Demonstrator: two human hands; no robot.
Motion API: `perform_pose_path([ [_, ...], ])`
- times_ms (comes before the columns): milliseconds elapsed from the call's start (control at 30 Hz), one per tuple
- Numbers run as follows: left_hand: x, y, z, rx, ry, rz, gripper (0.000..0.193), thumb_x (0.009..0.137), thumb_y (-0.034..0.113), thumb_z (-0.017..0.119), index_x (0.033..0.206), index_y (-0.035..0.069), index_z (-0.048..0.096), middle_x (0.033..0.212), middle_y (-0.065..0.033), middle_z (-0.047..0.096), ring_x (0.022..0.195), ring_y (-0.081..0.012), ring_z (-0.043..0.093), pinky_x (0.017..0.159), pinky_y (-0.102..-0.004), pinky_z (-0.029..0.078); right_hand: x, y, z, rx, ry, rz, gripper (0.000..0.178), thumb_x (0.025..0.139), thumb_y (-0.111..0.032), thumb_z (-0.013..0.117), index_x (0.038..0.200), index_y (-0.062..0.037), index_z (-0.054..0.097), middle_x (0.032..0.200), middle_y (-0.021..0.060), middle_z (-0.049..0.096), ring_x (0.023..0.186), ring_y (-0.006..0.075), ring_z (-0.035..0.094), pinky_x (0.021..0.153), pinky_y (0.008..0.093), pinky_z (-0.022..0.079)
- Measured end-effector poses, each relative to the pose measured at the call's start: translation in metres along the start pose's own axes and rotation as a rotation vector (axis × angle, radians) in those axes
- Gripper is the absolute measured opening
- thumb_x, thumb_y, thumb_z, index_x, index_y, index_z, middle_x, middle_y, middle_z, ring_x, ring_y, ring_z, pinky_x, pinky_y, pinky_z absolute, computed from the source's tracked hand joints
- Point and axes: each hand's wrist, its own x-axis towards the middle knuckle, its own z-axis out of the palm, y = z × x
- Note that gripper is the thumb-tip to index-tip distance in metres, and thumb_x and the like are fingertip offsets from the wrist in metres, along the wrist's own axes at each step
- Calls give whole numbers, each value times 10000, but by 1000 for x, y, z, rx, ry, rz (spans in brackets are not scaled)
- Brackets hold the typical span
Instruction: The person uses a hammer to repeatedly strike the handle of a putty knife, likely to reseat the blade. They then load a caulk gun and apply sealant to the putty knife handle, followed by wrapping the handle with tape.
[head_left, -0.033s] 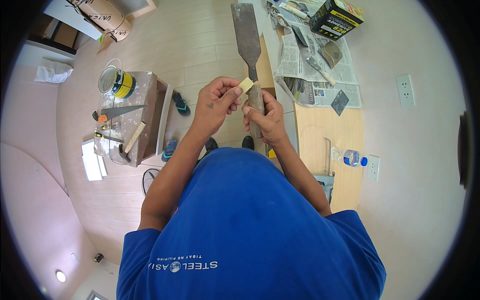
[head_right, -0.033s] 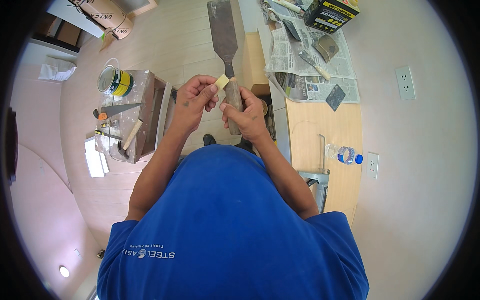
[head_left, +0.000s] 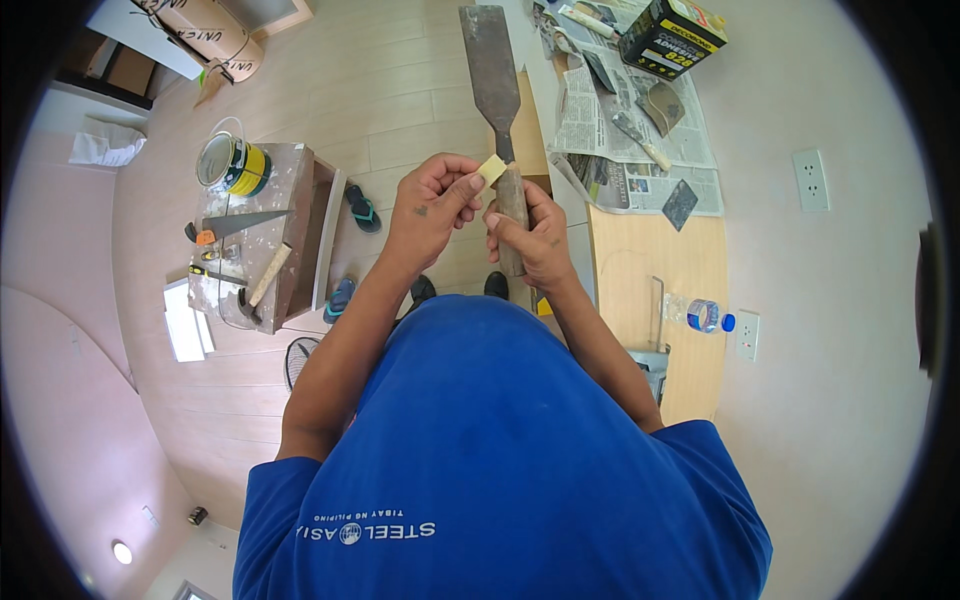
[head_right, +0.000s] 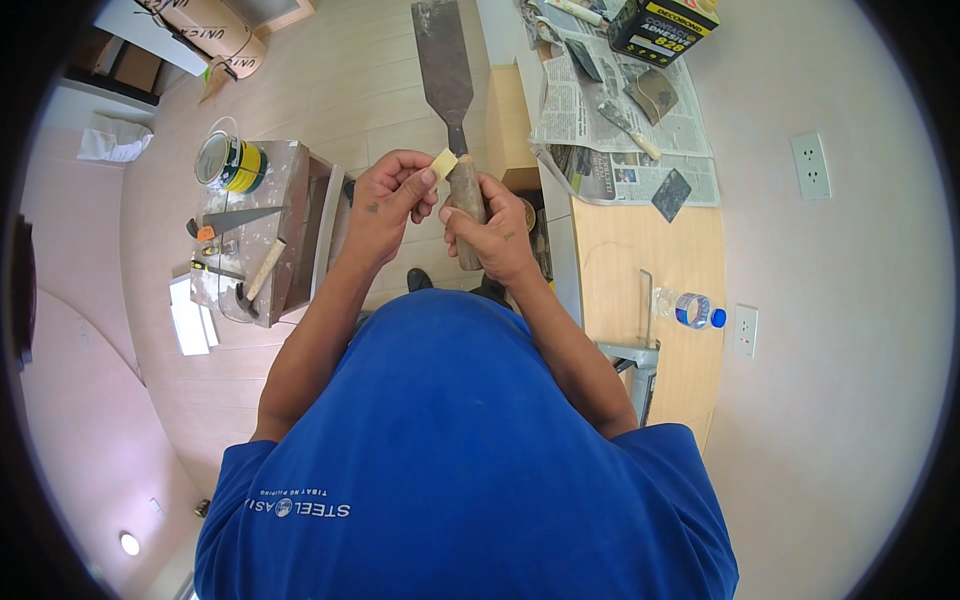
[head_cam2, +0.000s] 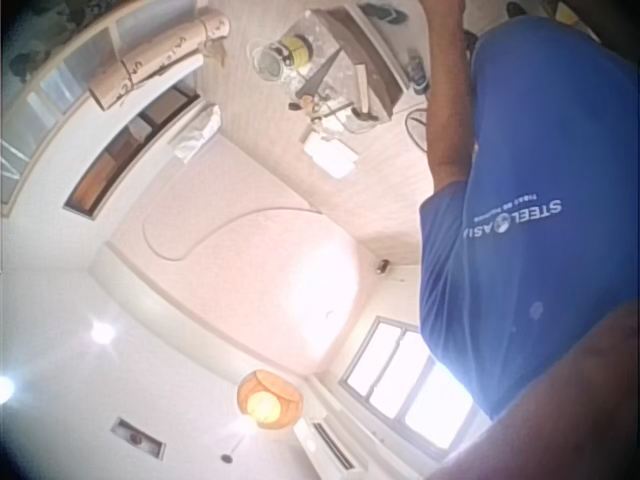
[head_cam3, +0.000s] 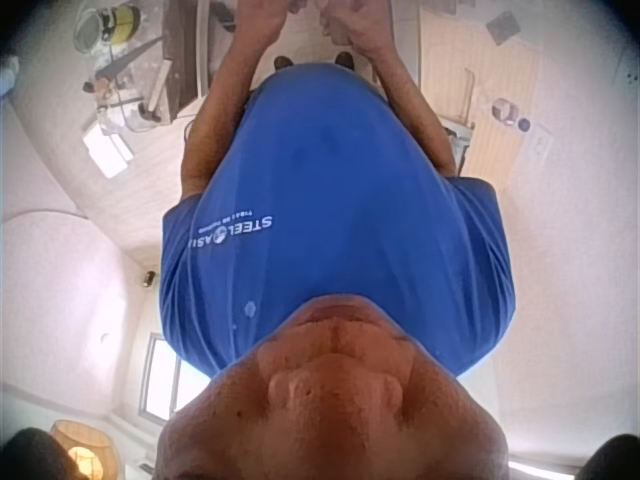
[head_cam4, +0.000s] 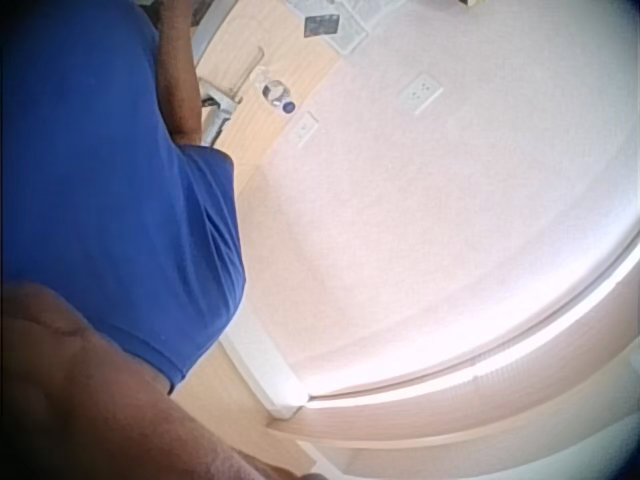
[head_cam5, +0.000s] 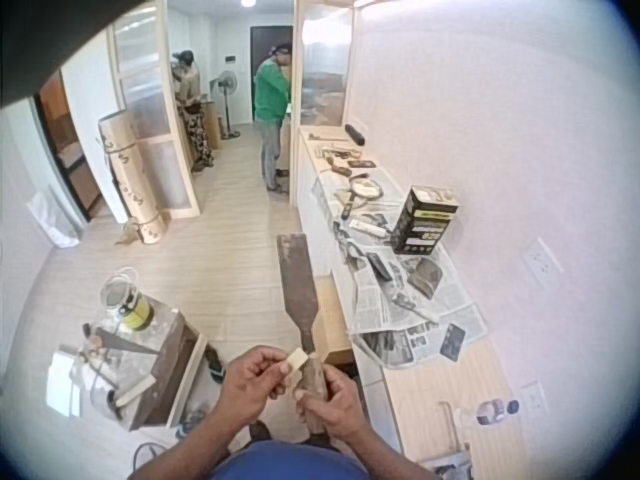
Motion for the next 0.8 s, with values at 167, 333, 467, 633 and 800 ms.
perform_pose_path([
  [167, 9, -12, -11, -131, -32, -43, 232, 1019, 195, 734, 1164, 28, 663, 801, -19, 693, 650, -70, 607, 576, -224, 469, 4, -7, 1, 78, -64, 3, 483, 915, -95, 738, 1344, 37, 560, 926, 87, 678, 672, 139, 663, 559, 300, 563],
  [333, 6, -8, -12, -140, -10, -54, 240, 1015, 204, 743, 1157, 29, 659, 808, -22, 695, 649, -75, 611, 576, -226, 471, 3, -5, -5, 145, -95, 8, 485, 930, -115, 710, 1359, 41, 549, 922, 109, 687, 661, 153, 665, 559, 301, 563],
  [467, 5, -2, -2, -166, -59, -38, 232, 1013, 204, 744, 1146, 33, 660, 811, -23, 696, 647, -77, 608, 573, -226, 469, 2, -4, -8, 157, -120, 0, 466, 926, -125, 705, 1334, 40, 551, 913, 113, 687, 652, 156, 663, 553, 304, 563],
  [633, 4, -13, -6, -153, -46, -72, 231, 1013, 208, 743, 1123, 18, 670, 794, -18, 683, 631, -67, 599, 544, -212, 461, -1, -4, -9, 163, -163, 4, 434, 918, -132, 693, 1293, 39, 556, 898, 116, 679, 629, 163, 658, 547, 308, 568],
  [800, -1, -10, -12, -184, -43, -54, 238, 1012, 224, 746, 1136, 39, 662, 784, -8, 677, 620, -75, 585, 550, -221, 450, -4, -4, -11, 178, -199, 15, 439, 912, -148, 688, 1288, 37, 558, 888, 117, 671, 623, 170, 657, 545, 313, 570],
])
